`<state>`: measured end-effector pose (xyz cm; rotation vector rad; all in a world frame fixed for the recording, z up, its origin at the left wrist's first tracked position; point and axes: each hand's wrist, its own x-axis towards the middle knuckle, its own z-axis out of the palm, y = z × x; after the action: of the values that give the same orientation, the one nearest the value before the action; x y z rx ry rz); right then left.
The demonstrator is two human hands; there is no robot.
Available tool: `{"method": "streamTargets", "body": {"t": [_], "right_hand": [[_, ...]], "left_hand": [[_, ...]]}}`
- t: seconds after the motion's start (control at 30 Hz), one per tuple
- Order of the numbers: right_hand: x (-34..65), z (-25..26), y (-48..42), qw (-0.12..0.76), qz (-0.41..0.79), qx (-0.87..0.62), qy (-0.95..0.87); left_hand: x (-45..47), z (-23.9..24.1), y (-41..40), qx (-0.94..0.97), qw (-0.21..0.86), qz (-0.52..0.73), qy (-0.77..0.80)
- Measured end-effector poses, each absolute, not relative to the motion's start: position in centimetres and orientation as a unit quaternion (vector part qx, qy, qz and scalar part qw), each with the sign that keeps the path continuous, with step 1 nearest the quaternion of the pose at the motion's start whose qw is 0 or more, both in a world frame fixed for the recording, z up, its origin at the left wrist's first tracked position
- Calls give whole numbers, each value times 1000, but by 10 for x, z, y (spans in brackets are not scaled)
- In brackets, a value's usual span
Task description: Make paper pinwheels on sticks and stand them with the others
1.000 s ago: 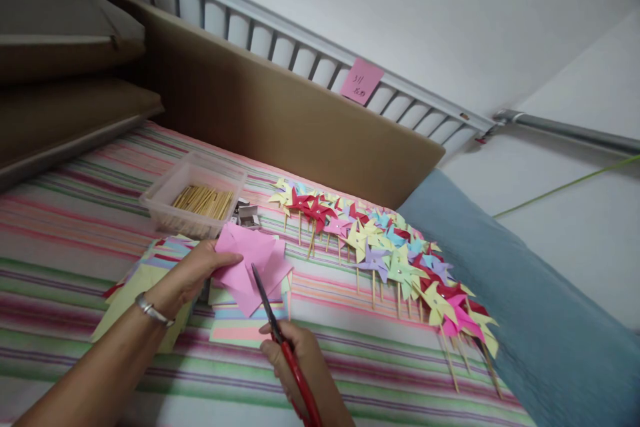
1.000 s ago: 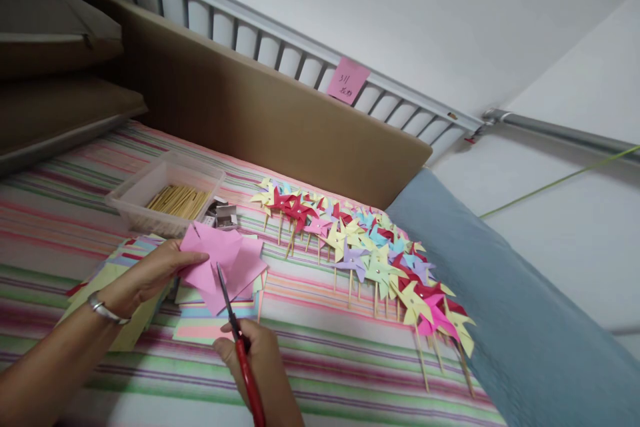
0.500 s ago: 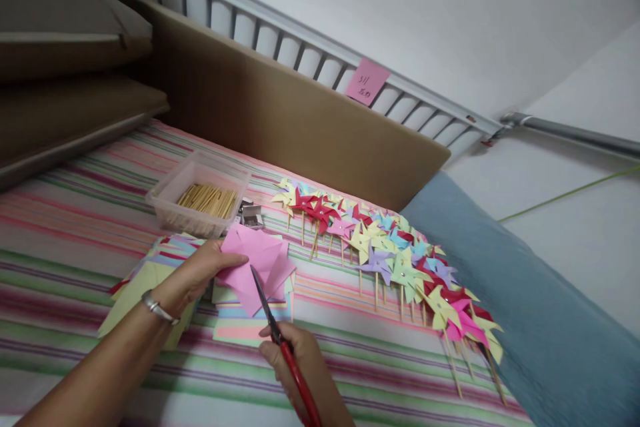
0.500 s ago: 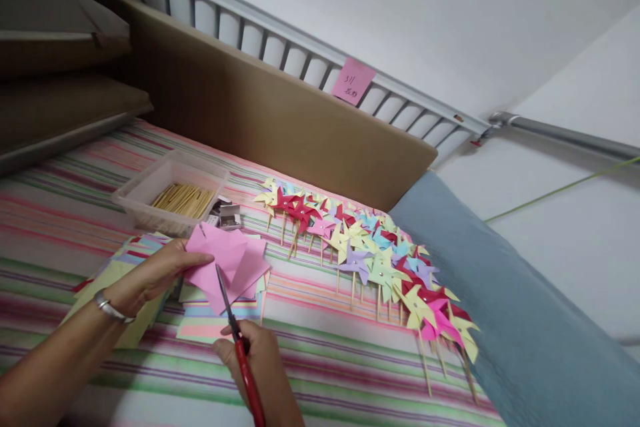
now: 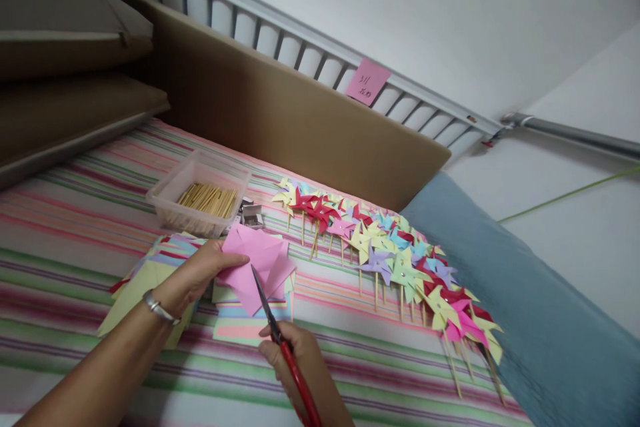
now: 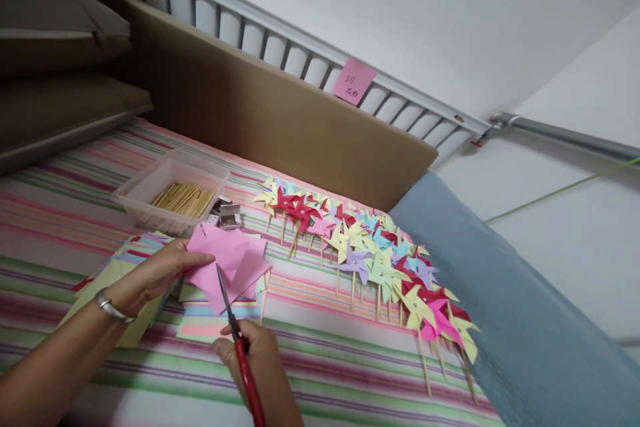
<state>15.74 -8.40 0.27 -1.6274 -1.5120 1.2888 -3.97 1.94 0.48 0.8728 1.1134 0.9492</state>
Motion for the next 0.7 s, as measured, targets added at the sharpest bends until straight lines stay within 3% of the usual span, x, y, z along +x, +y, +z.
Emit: {"method": "streamTargets", "body": {"t": [0.5,0.7], "right_hand": [[156,0,-83,262,459,-618,-582],[180,7,-93,206,362,-594,-688]], "left_hand": [[-40,4,20,372,670,423,484],[-41,9,20,353,672,442,479]]}}
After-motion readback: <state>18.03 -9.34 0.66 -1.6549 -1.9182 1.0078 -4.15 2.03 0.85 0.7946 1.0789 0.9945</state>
